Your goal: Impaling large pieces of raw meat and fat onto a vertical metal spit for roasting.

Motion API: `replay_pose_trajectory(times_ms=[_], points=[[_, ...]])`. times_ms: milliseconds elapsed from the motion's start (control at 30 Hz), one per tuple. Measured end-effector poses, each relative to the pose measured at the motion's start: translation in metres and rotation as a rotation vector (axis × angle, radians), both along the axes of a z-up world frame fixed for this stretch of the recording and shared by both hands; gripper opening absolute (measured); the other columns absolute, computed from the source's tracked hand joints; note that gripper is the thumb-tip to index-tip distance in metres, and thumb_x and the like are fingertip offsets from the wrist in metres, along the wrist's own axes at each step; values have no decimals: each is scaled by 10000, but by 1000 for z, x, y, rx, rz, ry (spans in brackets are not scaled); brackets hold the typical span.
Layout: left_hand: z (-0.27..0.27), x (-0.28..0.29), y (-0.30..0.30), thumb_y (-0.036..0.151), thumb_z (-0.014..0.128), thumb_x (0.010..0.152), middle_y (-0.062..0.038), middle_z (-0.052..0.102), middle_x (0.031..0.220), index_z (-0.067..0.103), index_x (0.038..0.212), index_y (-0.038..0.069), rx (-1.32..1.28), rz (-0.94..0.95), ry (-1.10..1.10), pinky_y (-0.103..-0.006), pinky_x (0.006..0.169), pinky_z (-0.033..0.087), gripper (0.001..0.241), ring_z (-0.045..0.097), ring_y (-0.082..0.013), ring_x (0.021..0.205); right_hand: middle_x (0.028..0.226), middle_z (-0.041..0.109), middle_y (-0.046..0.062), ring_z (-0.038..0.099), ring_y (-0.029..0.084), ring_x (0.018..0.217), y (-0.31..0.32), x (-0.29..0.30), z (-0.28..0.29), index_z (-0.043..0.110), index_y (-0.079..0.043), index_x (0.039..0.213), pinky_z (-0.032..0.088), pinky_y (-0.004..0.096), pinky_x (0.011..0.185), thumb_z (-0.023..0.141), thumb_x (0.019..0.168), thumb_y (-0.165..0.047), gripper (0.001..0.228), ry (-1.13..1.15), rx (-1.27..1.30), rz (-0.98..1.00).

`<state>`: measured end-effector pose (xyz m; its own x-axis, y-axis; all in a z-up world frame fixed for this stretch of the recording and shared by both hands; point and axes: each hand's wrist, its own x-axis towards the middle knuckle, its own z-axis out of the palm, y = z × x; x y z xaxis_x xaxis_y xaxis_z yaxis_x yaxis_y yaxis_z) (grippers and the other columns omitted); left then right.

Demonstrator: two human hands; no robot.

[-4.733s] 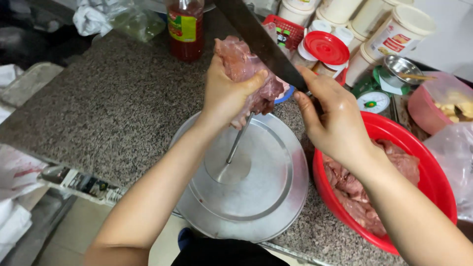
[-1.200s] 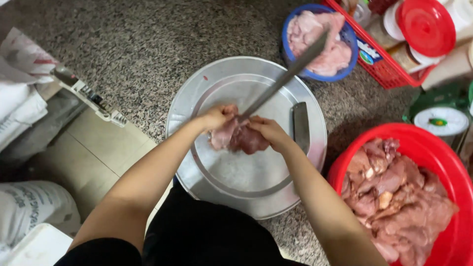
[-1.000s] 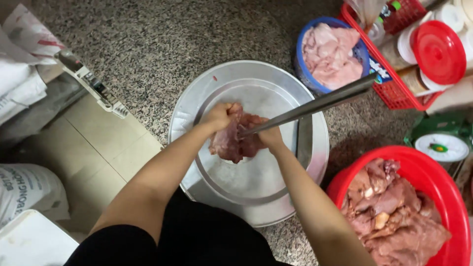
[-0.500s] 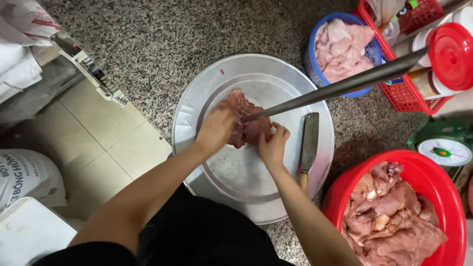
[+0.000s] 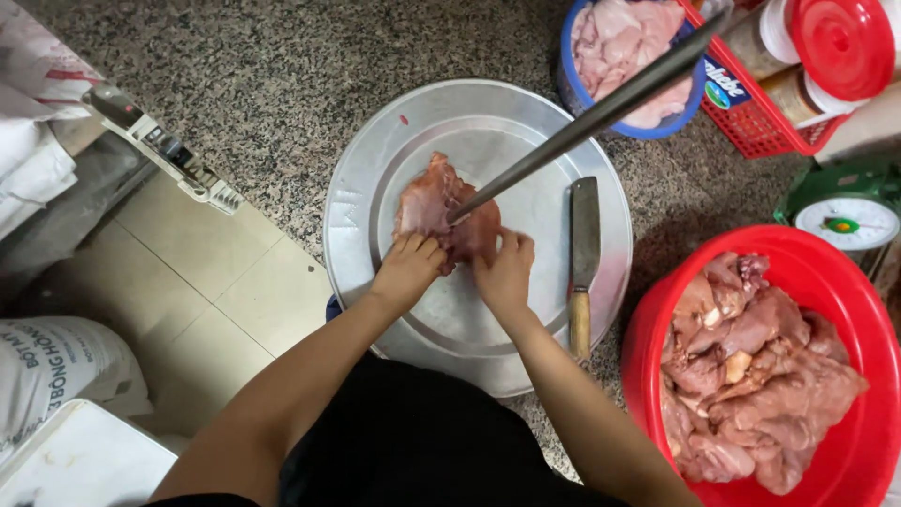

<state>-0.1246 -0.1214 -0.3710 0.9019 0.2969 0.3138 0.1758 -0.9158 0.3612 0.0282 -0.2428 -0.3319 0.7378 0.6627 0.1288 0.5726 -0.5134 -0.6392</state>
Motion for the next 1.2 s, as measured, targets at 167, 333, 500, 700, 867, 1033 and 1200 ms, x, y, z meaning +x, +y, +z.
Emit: replay_pose_trajectory(times_ms=[167,333,500,700,867,1033,1200], points=[[19,-4,7,210,717,869,-73,621,1058,667,1033,108,-252,-26,-120,-452,1029,437,200,582,-299,1073,1163,646,230,645,377,1077,30,-16,65,579,-5,1319,519,426,950,693,872,-72,466,-23,261,159],[0,13,34,191,730,946,-175,604,1175,646,1188,50,-412,419,-216,-478,1021,446,292,549,-386,1129,1205,688,149,680,317,1139,33,24,-12,637,-68,1306,535,388,1016,586,889,-85,420,301,181,14],[13,39,45,303,807,782,-231,472,1289,529,1259,2,-439,680,202,-493,1032,394,629,436,-420,1230,1125,637,245,560,417,1057,19,32,-54,650,15,1172,457,476,949,773,812,-219,447,16,-181,-132],[-45,70,48,224,735,839,-185,443,1381,651,1244,84,-382,739,460,-438,1091,371,437,419,-387,1263,958,726,199,647,390,994,30,34,-40,761,-35,977,516,469,942,761,798,-347,359,96,-353,-127],[13,57,38,366,794,809,-171,537,1273,736,1028,43,-417,549,389,-444,1060,400,394,473,-356,1222,871,725,199,698,361,861,30,42,-58,760,-37,911,559,445,852,758,797,-394,374,182,-372,-72],[-14,57,55,247,658,952,-140,706,906,671,1021,26,-1076,385,-114,-392,790,562,232,675,-249,862,853,694,143,667,270,809,21,51,-40,659,0,932,558,395,737,721,897,-270,279,303,123,15],[111,50,78,79,505,1025,-68,726,1067,676,1131,22,-991,-101,-553,-300,840,562,209,683,-147,951,896,662,-8,611,107,734,8,67,102,632,-56,1134,497,262,592,577,933,-141,226,777,535,144]])
